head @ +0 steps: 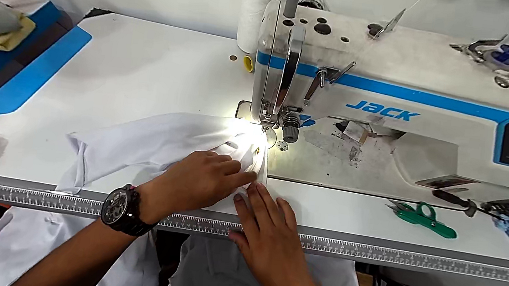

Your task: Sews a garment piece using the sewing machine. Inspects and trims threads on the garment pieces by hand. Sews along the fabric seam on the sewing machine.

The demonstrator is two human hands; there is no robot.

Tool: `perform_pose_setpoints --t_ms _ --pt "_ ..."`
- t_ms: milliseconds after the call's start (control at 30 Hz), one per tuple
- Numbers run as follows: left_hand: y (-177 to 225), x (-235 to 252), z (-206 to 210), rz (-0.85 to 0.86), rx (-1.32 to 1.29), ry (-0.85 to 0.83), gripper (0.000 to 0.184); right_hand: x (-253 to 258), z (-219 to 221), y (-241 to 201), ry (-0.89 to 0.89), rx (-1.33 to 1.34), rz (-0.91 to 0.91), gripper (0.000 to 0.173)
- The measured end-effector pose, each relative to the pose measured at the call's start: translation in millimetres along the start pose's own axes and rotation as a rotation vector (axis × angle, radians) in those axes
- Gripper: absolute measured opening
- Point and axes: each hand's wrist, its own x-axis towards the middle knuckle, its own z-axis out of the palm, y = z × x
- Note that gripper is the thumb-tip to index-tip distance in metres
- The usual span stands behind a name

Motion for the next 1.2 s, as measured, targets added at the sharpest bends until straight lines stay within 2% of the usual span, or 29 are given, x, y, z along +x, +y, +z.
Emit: perform_pose_setpoints --t_ms 133,333,533,867,967,1033,1100,1133,1200 --pt "5 5 4 -0.075 0.056 0.035 0.026 3 -5 -1 -0.01 0.009 0.007 0.053" --pt "3 8 5 -0.061 0.007 0.147 0.025 2 -4 -6 -0.017 -0.013 0.011 0.052" --pt "3 9 19 0.004 -0.076 0.069 0.022 -5 5 -17 0.036 -0.023 0.046 0.053" --pt "-6 4 15 -0.241 -0.258 0.023 0.032 -3 -1 -6 0.037 0.045 0.018 0.053" --pt "-4 6 8 -0.423 -0.38 0.115 0.024 -1 0 3 0.082 0.118 0.003 0.053" --pt "5 10 0 -0.681 -0.547 0.237 0.017 -1 1 5 0.095 0.14 0.009 0.054" --pt "13 17 -7 -0.93 -0.746 0.299 0.018 -1 2 4 0.093 0.116 0.018 0.056" --pt "16 18 -8 -0.996 -0.804 0.302 0.022 -1 2 3 0.09 0.101 0.019 0.057" --pt "21 20 -3 -1.021 -0.806 0.314 0.028 -1 2 1 0.079 0.081 0.025 0.058"
